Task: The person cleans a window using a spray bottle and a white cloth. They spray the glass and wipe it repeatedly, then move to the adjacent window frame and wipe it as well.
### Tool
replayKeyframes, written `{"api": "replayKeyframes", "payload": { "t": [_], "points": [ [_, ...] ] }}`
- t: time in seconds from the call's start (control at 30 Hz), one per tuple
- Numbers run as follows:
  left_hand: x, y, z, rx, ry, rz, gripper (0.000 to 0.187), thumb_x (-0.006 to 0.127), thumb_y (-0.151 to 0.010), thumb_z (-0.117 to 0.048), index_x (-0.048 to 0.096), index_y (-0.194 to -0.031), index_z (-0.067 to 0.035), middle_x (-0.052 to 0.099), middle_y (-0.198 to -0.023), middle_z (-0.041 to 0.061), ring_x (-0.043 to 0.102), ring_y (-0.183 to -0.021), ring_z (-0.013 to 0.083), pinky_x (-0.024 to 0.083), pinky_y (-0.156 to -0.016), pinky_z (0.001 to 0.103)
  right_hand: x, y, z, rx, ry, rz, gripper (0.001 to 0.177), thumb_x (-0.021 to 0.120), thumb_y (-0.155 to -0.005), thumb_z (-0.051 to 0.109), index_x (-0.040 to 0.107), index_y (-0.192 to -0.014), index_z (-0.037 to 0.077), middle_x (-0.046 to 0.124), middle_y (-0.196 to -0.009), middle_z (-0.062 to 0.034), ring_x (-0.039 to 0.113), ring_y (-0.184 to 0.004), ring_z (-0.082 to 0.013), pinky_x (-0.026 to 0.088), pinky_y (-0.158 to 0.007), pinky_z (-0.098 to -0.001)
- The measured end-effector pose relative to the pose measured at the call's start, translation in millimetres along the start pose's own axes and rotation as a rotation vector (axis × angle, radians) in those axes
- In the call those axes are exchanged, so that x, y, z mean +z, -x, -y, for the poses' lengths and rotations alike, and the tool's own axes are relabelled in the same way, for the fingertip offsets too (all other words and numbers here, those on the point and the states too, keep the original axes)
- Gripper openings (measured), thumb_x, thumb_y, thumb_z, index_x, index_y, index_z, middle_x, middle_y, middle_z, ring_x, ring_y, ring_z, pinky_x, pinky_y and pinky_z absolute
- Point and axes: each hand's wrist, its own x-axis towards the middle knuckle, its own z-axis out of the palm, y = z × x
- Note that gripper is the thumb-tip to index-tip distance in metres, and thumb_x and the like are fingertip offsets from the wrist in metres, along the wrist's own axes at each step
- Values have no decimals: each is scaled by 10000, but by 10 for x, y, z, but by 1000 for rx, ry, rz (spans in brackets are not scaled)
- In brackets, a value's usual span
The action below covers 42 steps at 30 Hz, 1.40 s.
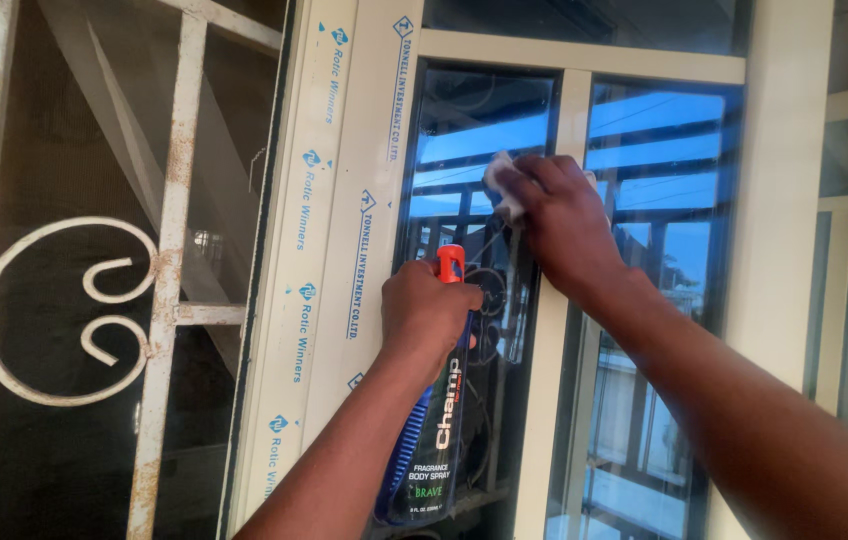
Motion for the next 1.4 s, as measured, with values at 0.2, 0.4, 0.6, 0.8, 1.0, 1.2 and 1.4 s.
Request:
{"api": "replayKeyframes", "payload": {
  "t": [0.2, 0.4, 0.6, 0.8, 1.0, 1.2, 1.4],
  "points": [
    [39, -38, 56, -21, 31, -16, 240, 763, -682, -44, 704, -876, 84, 732, -764, 178, 719, -582, 257, 579, -449, 376, 76, 514, 226, -99, -40, 12, 581, 688, -755, -52, 654, -1321, 71, 640, -1324, -138, 592, -1206, -321, 487, -1032, -438],
    [-8, 14, 162, -24, -73, -58, 254, 794, -674, -89, 699, -844, 74, 724, -759, 179, 710, -573, 241, 598, -481, 391, 163, 1313, 652, -160, -256, 105, 646, 651, -663, -93, 676, -1287, 73, 658, -1297, -118, 571, -1263, -314, 466, -1082, -413],
    [-155, 79, 164, -78, -24, -28, 213, 765, -681, -48, 677, -833, 72, 709, -750, 172, 684, -544, 257, 587, -463, 391, 35, 1877, 939, -521, -423, 304, 557, 773, -791, 59, 671, -1337, 86, 625, -1396, -70, 555, -1359, -272, 461, -1136, -398],
    [-321, 46, 70, -38, 7, -73, 190, 756, -682, -35, 695, -826, 72, 704, -718, 169, 666, -510, 230, 570, -449, 380, -80, 1104, 681, -165, -366, 201, 699, 612, -648, -196, 708, -1261, 126, 653, -1335, -68, 603, -1249, -288, 543, -1046, -382],
    [-406, 18, 19, -34, 39, -106, 178, 731, -693, -14, 714, -853, 64, 722, -734, 176, 685, -505, 232, 565, -448, 371, -2, -20, 230, 287, -483, -45, 539, 621, -853, -120, 678, -1311, 158, 636, -1329, -105, 655, -1129, -261, 596, -968, -371],
    [-491, 2, 66, -72, -8, -121, 221, 749, -690, -29, 723, -898, 43, 739, -768, 162, 705, -568, 226, 587, -481, 361, 248, -114, 378, 55, -361, -99, 631, 590, -790, -158, 680, -1333, 150, 652, -1362, -76, 557, -1295, -339, 462, -1126, -452],
    [-527, 57, 187, -58, 14, -84, 239, 737, -676, -39, 733, -900, 42, 740, -788, 150, 709, -608, 210, 622, -495, 370, 416, 531, 893, -136, -323, -69, 714, 640, -688, -121, 651, -1365, 106, 587, -1454, -111, 455, -1416, -359, 380, -1157, -510]
  ]
}}
